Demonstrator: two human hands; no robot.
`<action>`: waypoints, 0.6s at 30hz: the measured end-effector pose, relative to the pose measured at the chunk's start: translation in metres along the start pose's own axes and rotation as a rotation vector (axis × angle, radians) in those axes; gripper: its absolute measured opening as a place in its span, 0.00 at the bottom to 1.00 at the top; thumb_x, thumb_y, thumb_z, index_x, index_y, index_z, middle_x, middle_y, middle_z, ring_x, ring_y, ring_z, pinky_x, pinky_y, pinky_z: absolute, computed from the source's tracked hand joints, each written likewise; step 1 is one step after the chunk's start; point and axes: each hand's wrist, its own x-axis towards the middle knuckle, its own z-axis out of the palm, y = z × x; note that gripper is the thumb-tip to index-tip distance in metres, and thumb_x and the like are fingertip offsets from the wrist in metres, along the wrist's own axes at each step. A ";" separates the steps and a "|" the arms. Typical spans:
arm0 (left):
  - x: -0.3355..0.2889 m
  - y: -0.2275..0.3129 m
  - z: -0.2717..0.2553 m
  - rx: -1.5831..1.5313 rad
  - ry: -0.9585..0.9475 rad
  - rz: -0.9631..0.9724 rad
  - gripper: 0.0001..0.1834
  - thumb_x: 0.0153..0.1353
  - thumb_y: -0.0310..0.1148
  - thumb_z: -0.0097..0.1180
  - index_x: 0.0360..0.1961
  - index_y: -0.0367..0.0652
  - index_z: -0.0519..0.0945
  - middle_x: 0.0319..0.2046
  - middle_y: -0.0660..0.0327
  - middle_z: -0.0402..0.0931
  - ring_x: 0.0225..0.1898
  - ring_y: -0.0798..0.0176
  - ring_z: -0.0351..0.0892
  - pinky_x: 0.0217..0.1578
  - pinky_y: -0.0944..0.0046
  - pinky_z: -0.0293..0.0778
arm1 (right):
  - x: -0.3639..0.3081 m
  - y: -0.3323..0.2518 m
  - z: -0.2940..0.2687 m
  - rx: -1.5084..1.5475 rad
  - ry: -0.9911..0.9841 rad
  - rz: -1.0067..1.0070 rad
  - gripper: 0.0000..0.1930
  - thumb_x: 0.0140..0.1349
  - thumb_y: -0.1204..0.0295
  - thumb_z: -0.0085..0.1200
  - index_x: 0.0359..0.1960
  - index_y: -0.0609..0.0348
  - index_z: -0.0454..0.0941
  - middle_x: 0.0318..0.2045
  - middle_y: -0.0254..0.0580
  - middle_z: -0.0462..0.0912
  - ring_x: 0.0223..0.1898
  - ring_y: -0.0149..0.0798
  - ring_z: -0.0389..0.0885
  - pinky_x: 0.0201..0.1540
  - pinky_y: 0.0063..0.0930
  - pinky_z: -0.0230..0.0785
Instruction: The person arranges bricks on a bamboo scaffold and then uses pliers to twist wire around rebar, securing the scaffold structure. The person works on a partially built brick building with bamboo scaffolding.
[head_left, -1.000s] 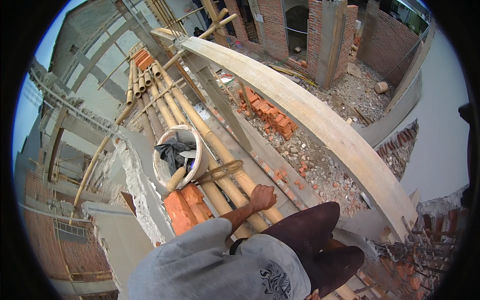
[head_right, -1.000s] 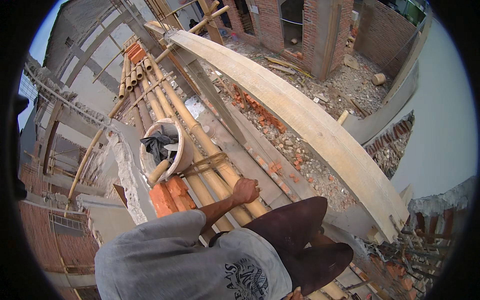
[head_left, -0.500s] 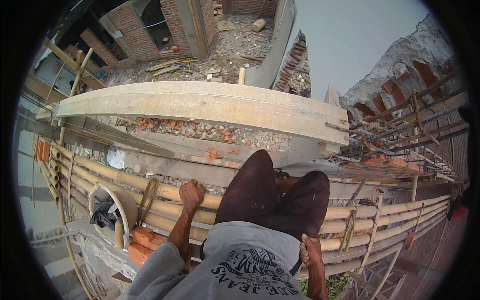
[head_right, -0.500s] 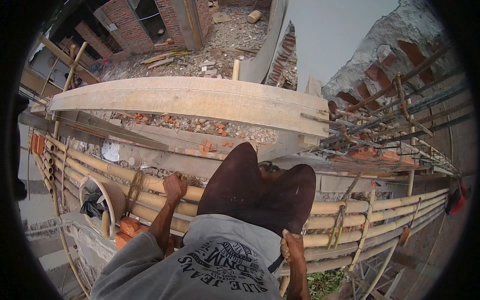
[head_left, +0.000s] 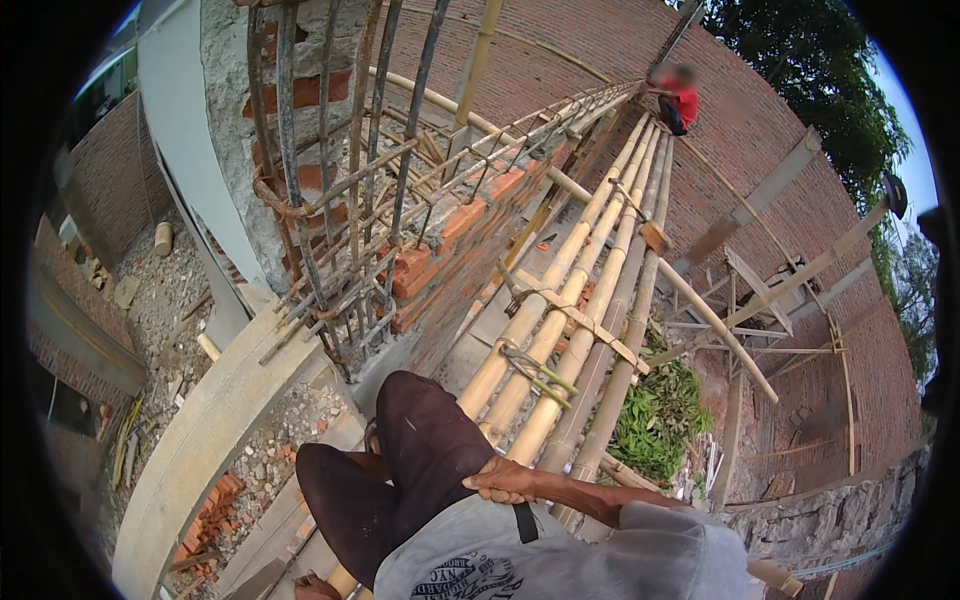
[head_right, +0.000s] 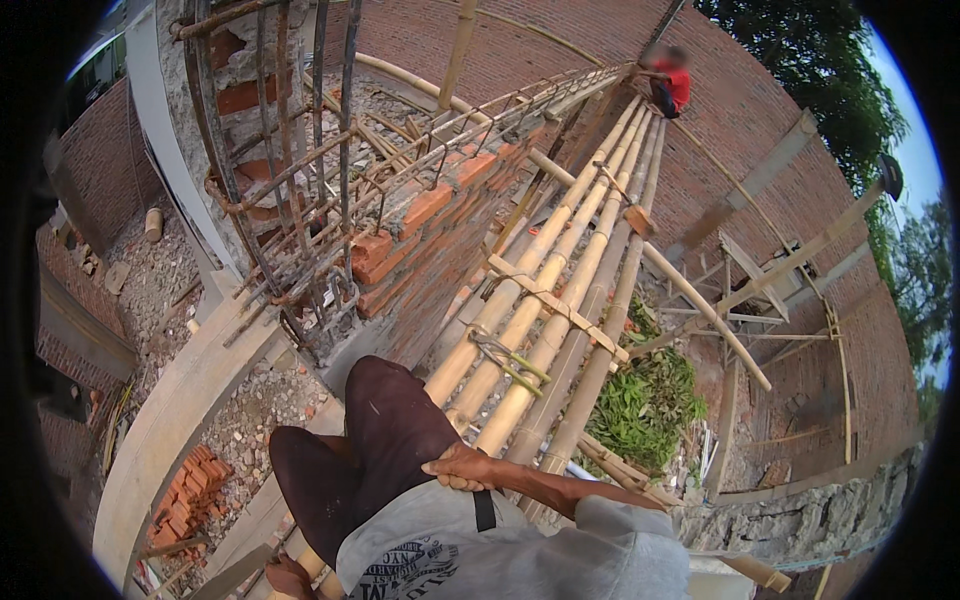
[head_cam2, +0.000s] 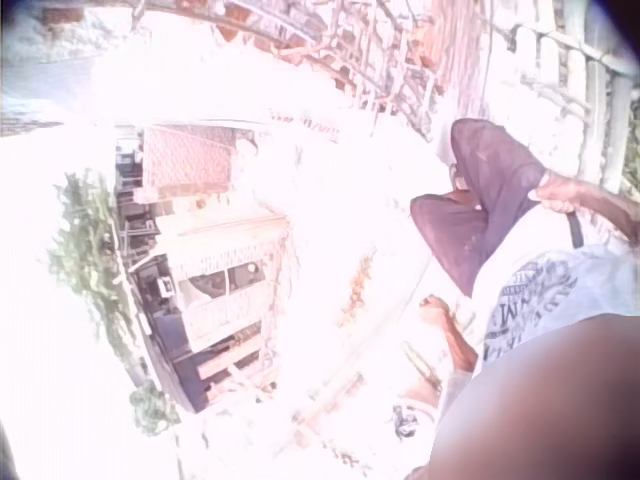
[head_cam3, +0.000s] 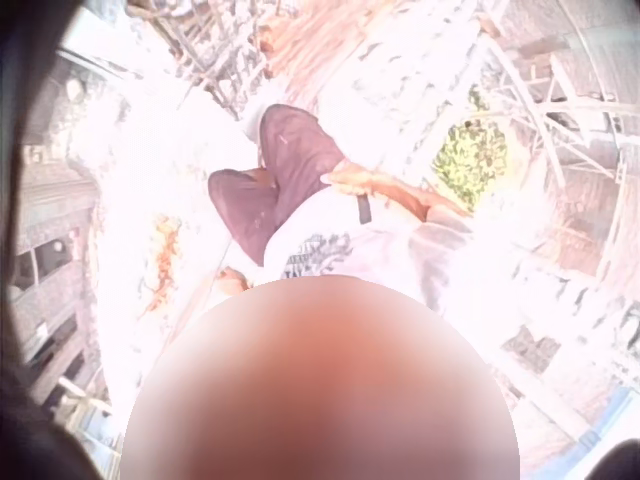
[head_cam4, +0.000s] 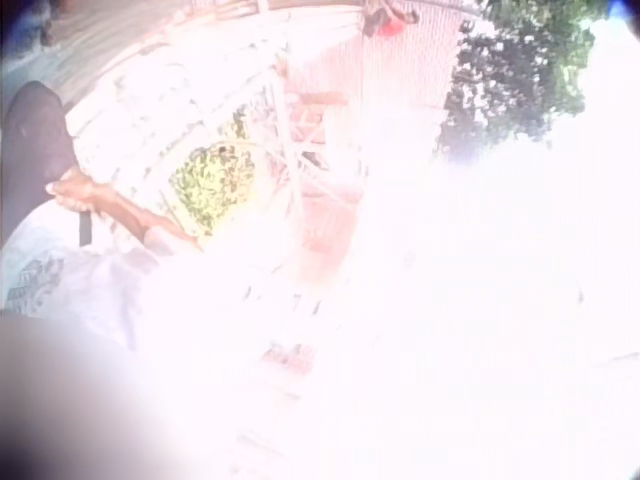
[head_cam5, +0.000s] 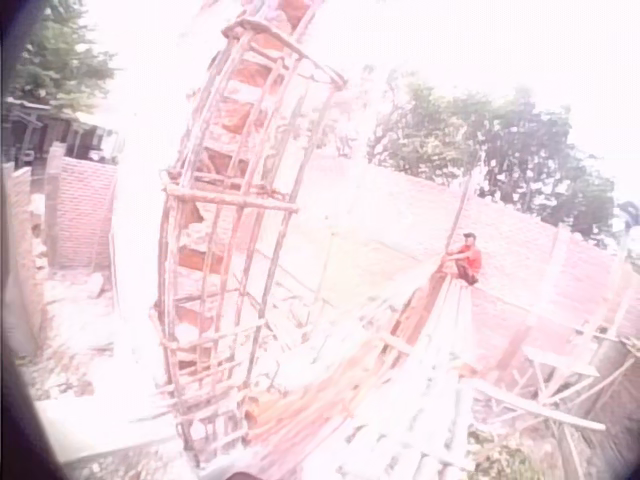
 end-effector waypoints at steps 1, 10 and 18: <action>-0.001 -0.006 0.005 0.001 -0.023 0.007 0.14 0.63 0.39 0.54 0.21 0.45 0.78 0.19 0.57 0.76 0.20 0.57 0.78 0.20 0.57 0.72 | 0.000 0.001 0.000 -0.015 -0.003 0.001 0.26 0.64 0.47 0.60 0.18 0.55 0.73 0.08 0.29 0.66 0.05 0.24 0.59 0.06 0.21 0.49; 0.000 -0.012 0.008 -0.049 0.005 0.012 0.15 0.63 0.40 0.52 0.22 0.44 0.79 0.20 0.56 0.76 0.18 0.58 0.75 0.18 0.58 0.69 | -0.002 -0.001 -0.003 -0.041 -0.023 -0.008 0.26 0.64 0.46 0.58 0.20 0.55 0.74 0.09 0.29 0.67 0.06 0.24 0.59 0.06 0.21 0.50; -0.003 -0.029 0.048 0.028 0.144 0.041 0.12 0.63 0.37 0.53 0.24 0.45 0.78 0.21 0.57 0.76 0.21 0.59 0.74 0.21 0.59 0.69 | -0.003 -0.003 -0.004 -0.063 0.006 0.021 0.25 0.64 0.47 0.59 0.20 0.55 0.75 0.09 0.28 0.67 0.06 0.23 0.59 0.06 0.21 0.50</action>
